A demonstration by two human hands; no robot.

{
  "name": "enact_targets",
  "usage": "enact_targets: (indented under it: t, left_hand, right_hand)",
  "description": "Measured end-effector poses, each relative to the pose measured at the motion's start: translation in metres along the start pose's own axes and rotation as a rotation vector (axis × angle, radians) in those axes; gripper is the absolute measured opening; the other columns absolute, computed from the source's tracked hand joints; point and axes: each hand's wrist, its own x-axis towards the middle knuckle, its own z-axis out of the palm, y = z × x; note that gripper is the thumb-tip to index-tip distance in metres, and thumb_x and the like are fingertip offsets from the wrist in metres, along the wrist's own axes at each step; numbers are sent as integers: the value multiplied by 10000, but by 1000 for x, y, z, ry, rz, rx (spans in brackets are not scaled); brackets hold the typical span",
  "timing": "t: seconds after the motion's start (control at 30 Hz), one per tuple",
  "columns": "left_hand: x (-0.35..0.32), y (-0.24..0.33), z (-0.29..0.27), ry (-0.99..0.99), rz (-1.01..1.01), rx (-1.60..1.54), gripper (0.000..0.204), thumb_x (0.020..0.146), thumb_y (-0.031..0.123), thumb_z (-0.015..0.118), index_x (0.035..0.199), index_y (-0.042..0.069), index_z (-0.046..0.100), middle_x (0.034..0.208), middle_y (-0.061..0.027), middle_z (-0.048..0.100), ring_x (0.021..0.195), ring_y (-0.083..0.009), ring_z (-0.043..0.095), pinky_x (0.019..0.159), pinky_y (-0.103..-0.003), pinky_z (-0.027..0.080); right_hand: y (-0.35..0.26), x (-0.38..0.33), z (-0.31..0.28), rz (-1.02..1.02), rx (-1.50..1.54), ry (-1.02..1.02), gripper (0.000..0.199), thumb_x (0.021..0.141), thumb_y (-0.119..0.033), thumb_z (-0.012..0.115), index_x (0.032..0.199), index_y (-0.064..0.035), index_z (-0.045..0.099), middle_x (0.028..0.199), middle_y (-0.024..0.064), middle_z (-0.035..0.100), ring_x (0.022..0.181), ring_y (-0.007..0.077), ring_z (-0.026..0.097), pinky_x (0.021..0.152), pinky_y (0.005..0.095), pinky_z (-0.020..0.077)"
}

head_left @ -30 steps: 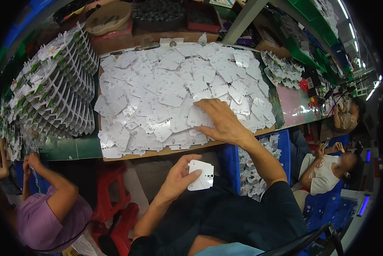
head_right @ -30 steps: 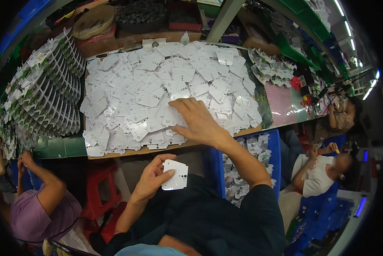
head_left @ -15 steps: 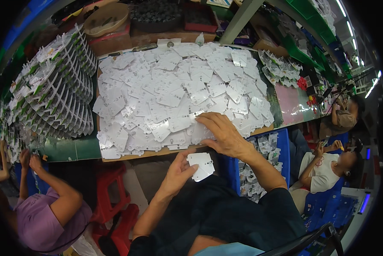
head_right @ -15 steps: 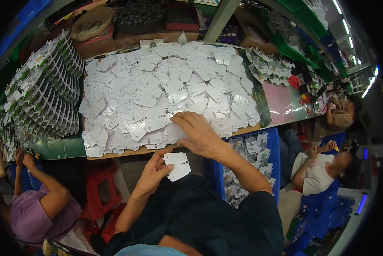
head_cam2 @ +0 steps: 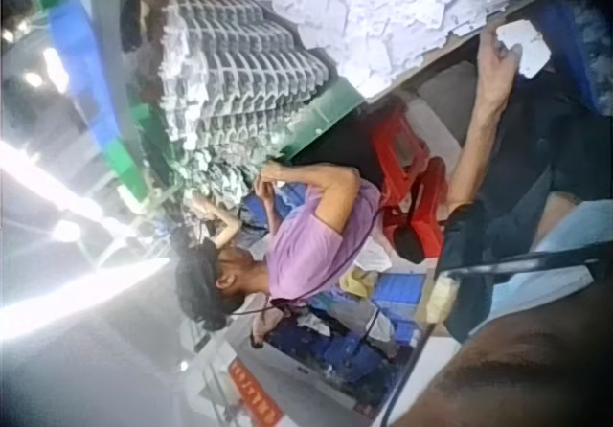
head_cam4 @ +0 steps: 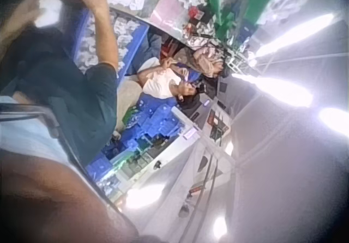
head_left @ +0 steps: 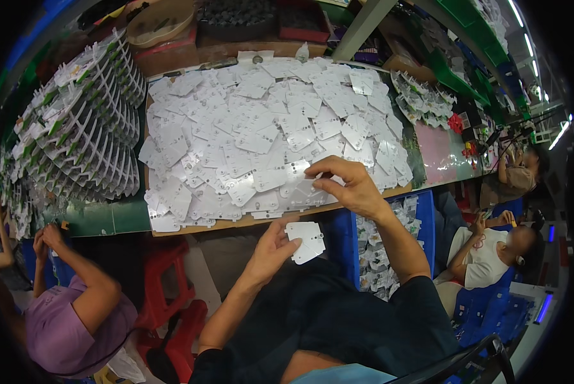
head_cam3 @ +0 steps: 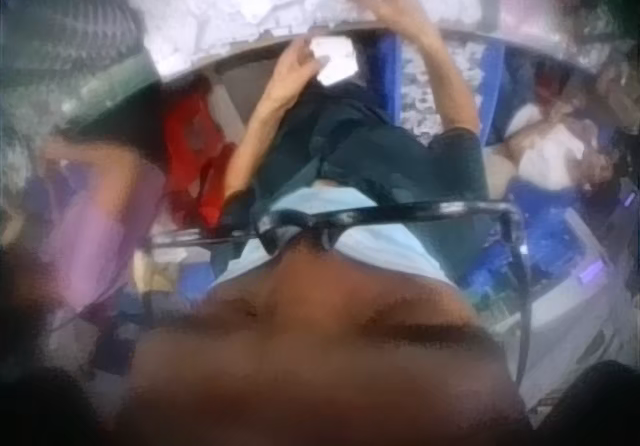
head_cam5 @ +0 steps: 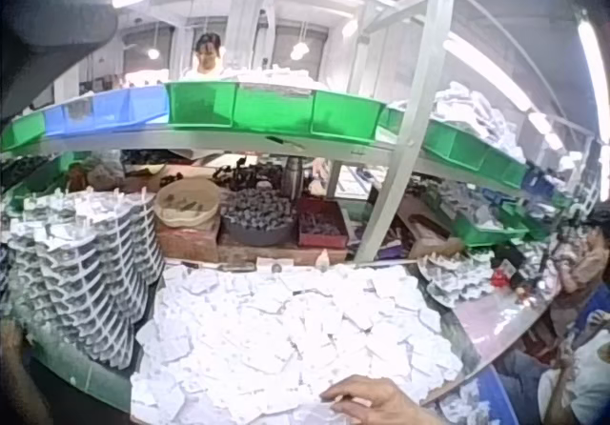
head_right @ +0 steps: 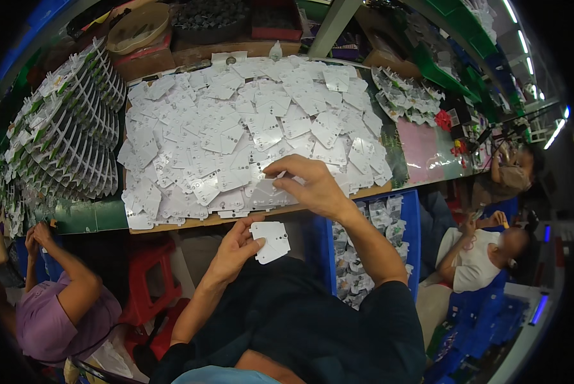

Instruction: The person retrieves plastic plates from an overhead bin, picks small metal components from a container, and inserts them into the plastic plates by hand.

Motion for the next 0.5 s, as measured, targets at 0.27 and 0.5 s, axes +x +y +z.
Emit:
enact_targets:
  t: [0.27,0.5]
  left_hand:
    - [2,-2,-1,-15,-5,-10,553,947,53,612,1438,-26,369,1258,-131,600,1110,-156,605,956,-293,488]
    - [0,2,2,-46,-9,-39,553,952,47,616,1447,-10,379,1266,-114,612,1091,-150,614,934,-292,498]
  right_hand:
    - [7,18,7,-60,-66,5,273,856,6,675,1129,-7,683,1062,124,703,968,221,671,855,330,526]
    - [8,9,7,-128,-130,75,268,863,-22,679,1130,-9,676,1077,136,701,958,248,679,819,330,541]
